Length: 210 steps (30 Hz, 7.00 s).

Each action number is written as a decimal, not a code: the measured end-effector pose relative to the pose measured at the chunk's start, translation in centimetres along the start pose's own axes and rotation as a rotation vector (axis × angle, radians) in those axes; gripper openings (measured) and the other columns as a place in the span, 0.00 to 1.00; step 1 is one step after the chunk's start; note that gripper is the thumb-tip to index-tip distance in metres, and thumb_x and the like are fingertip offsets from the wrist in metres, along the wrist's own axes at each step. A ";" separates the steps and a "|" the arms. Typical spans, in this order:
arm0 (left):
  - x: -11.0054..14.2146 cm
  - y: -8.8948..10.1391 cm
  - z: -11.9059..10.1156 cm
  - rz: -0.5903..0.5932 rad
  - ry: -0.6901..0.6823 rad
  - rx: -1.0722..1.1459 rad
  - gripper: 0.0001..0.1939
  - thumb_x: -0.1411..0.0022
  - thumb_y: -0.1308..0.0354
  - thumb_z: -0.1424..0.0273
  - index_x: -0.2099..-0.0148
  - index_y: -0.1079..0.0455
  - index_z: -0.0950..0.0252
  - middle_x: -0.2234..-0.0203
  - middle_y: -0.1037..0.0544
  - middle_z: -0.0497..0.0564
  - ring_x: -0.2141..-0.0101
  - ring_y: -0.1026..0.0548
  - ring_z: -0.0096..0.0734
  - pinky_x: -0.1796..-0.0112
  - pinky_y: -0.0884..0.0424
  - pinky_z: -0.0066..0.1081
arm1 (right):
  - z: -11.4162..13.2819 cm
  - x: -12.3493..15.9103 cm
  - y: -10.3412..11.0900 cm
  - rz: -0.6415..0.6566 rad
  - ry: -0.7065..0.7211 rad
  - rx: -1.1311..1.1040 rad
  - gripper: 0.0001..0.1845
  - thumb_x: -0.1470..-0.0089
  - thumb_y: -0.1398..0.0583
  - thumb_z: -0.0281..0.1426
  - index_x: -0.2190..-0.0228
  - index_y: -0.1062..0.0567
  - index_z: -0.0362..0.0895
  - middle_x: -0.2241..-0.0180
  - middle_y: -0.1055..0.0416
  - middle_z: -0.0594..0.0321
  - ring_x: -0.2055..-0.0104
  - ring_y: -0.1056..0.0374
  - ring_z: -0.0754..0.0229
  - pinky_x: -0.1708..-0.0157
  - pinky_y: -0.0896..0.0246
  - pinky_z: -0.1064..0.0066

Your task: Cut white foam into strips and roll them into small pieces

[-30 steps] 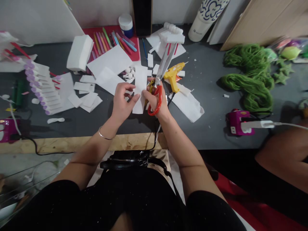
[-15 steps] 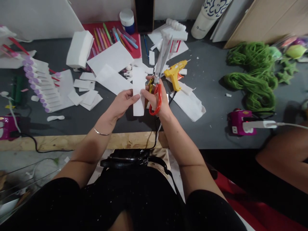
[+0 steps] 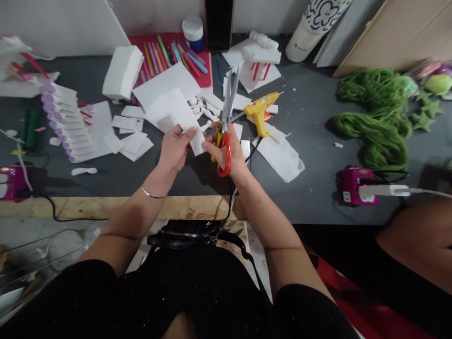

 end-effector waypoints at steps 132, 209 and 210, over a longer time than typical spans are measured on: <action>-1.5 1.7 0.1 -0.026 0.104 0.240 0.13 0.38 0.28 0.64 0.51 0.18 0.59 0.62 0.12 0.50 0.52 0.14 0.39 0.53 0.17 0.31 | 2.1 3.8 -3.4 0.497 -0.496 -0.161 0.45 0.45 0.56 0.74 0.57 0.27 0.48 0.77 0.37 0.66 0.80 0.40 0.63 0.80 0.36 0.65; -0.6 0.4 0.4 0.031 0.098 0.219 0.13 0.40 0.25 0.61 0.64 0.23 0.63 0.70 0.15 0.46 0.68 0.16 0.30 0.64 0.19 0.28 | 1.0 3.4 -4.3 0.447 -0.319 -0.302 0.42 0.49 0.52 0.76 0.70 0.34 0.49 0.79 0.34 0.68 0.83 0.39 0.66 0.85 0.38 0.70; -0.6 0.4 0.5 0.030 0.098 0.221 0.14 0.40 0.25 0.61 0.64 0.24 0.63 0.71 0.16 0.46 0.67 0.16 0.30 0.64 0.19 0.29 | 0.9 3.3 -4.3 0.452 -0.313 -0.299 0.43 0.49 0.53 0.76 0.71 0.34 0.48 0.80 0.34 0.68 0.84 0.39 0.66 0.86 0.39 0.70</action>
Point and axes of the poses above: each hand's wrist, its own x-axis away from the middle knuckle, its own y-axis out of the back of the hand, z = x × y, the point moved 5 cm from there along -x, towards the middle knuckle
